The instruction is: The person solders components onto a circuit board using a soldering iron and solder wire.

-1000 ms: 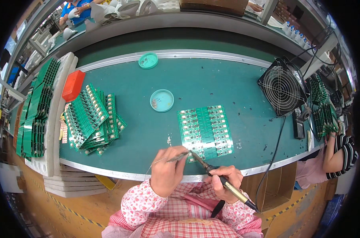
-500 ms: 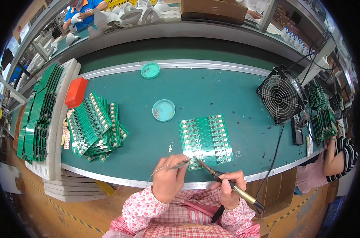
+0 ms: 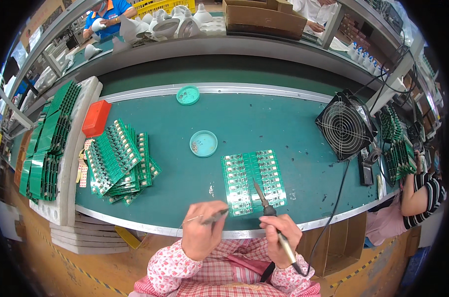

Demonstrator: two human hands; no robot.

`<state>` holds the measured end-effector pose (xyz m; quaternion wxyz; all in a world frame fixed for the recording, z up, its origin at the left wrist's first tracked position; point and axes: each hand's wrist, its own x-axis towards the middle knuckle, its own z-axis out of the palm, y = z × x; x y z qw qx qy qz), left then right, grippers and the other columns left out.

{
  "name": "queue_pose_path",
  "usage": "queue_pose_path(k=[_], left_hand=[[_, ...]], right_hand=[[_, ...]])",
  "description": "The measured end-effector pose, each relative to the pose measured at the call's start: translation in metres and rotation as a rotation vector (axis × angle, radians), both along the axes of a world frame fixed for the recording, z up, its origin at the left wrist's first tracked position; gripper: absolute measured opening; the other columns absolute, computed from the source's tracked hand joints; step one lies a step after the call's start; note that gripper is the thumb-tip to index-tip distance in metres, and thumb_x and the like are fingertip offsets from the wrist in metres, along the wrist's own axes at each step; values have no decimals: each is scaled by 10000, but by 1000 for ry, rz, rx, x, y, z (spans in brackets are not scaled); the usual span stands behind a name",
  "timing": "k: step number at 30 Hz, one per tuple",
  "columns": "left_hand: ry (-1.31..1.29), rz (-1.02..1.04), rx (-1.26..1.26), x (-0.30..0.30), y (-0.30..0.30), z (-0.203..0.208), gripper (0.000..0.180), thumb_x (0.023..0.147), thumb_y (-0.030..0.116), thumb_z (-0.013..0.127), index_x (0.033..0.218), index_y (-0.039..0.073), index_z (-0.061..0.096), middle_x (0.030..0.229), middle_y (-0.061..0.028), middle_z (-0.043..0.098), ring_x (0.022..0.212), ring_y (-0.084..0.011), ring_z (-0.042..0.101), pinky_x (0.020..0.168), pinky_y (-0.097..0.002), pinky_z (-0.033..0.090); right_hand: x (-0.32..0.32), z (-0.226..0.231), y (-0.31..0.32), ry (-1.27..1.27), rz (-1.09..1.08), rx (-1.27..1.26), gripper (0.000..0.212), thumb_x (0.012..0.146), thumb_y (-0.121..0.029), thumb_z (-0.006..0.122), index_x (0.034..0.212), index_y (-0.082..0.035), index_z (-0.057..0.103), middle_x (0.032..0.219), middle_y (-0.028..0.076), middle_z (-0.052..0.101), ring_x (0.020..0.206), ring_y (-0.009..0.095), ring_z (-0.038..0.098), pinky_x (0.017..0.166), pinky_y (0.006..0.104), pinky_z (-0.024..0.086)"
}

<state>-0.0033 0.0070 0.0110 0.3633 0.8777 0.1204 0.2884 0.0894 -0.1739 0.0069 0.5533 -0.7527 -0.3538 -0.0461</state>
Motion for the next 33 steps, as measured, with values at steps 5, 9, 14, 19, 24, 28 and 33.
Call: queue_pose_path(k=[5,9,14,19,24,28,33], left_hand=[[79,-242,182,-14,0,14,362,725,-31,737,1058,62,629,1028,-74,684,950,-256,662,917,-403,470],[97,-344,291,-19,3,18,465,654,0,745,1092,75,609,1093,-45,656,995,-228,648,956,-410,450],[165,-461,335,-27,19,23,429,658,0,745,1058,79,612,1058,-46,666,979,-221,653,940,-406,456],[153,-379,152,-32,31,26,343,736,-50,733,1039,67,619,982,-74,684,921,-264,663,876,-397,479],[81,14,40,-22,30,-3,251,809,-30,720,1032,37,626,986,-120,682,858,-317,643,774,-385,496],[74,82,48,-20,29,-11,203,836,-23,704,1024,12,634,990,-129,684,854,-301,659,772,-368,507],[53,148,-139,-8,31,-8,145,882,-19,673,1024,-18,642,1010,-134,686,866,-269,679,785,-338,521]], right_hand=[[-9,13,18,-135,12,-188,267,720,-107,855,959,-121,737,868,78,555,668,208,591,558,328,492],[-10,4,13,-162,130,-198,291,702,-129,874,956,-127,732,866,70,527,671,199,584,541,313,487],[-2,16,5,64,316,-55,178,752,-40,823,904,-78,739,860,60,553,714,175,570,593,282,474],[10,12,-2,25,137,-67,167,789,-1,761,935,-71,721,859,72,661,819,208,580,704,316,485],[8,-4,0,64,-176,5,146,865,-30,682,1010,-50,672,881,100,602,778,217,547,713,323,454],[9,-14,1,56,-200,38,142,873,-20,656,1012,-49,661,878,93,599,782,215,534,707,332,451],[8,-16,0,48,-205,53,157,868,-9,647,1021,-46,640,896,92,619,787,218,526,710,333,450]])
